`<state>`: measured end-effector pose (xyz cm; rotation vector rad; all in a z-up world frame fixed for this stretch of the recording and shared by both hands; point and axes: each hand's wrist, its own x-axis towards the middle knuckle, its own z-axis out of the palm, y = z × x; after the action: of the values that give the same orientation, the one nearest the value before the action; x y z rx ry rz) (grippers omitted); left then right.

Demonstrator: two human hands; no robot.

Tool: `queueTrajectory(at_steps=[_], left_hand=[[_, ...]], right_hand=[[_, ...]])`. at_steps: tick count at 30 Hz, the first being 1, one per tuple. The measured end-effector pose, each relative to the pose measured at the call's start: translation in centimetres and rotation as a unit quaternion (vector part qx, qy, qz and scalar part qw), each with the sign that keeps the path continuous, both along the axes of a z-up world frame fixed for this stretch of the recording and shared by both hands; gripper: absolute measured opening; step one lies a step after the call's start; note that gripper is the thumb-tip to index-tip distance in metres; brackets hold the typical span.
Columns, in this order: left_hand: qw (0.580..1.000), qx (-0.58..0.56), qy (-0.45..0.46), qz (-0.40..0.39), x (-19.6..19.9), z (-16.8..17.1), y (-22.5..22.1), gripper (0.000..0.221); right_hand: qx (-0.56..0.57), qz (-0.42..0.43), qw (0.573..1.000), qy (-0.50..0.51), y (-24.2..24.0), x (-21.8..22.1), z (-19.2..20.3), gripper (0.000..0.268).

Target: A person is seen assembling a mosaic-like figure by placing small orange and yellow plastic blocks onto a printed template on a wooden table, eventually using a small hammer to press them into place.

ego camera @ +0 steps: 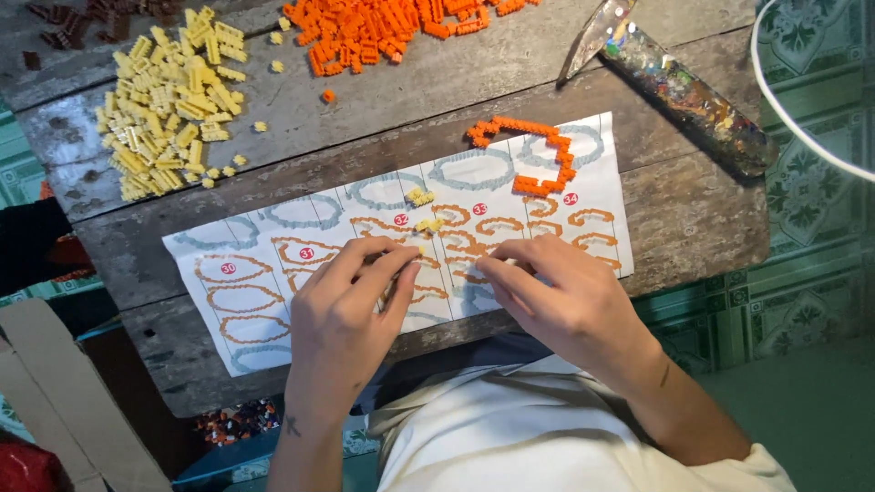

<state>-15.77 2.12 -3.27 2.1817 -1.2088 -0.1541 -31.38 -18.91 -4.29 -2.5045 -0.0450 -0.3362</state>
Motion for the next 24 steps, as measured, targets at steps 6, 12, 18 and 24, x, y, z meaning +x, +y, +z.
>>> queueTrajectory(at_steps=[6,12,18,24], left_hand=[[1.0,0.001,-0.017,0.0,-0.8,-0.3,-1.0,0.011],[1.0,-0.008,-0.001,-0.002,-1.7,-1.2,-1.5,0.013],[1.0,-0.006,0.012,0.006,-1.7,-1.3,-1.6,0.01],[1.0,-0.014,0.015,0.003,-1.7,-1.4,-1.5,0.009]], right_hand=[[-0.007,-0.009,1.0,-0.01,0.8,-0.3,-0.4,0.018],[0.045,-0.014,0.997,-0.065,1.6,0.6,-1.4,0.015],[0.027,-0.021,0.995,-0.094,2.0,1.5,-1.2,0.01],[0.006,-0.027,0.997,-0.077,2.2,1.5,-1.6,0.008]])
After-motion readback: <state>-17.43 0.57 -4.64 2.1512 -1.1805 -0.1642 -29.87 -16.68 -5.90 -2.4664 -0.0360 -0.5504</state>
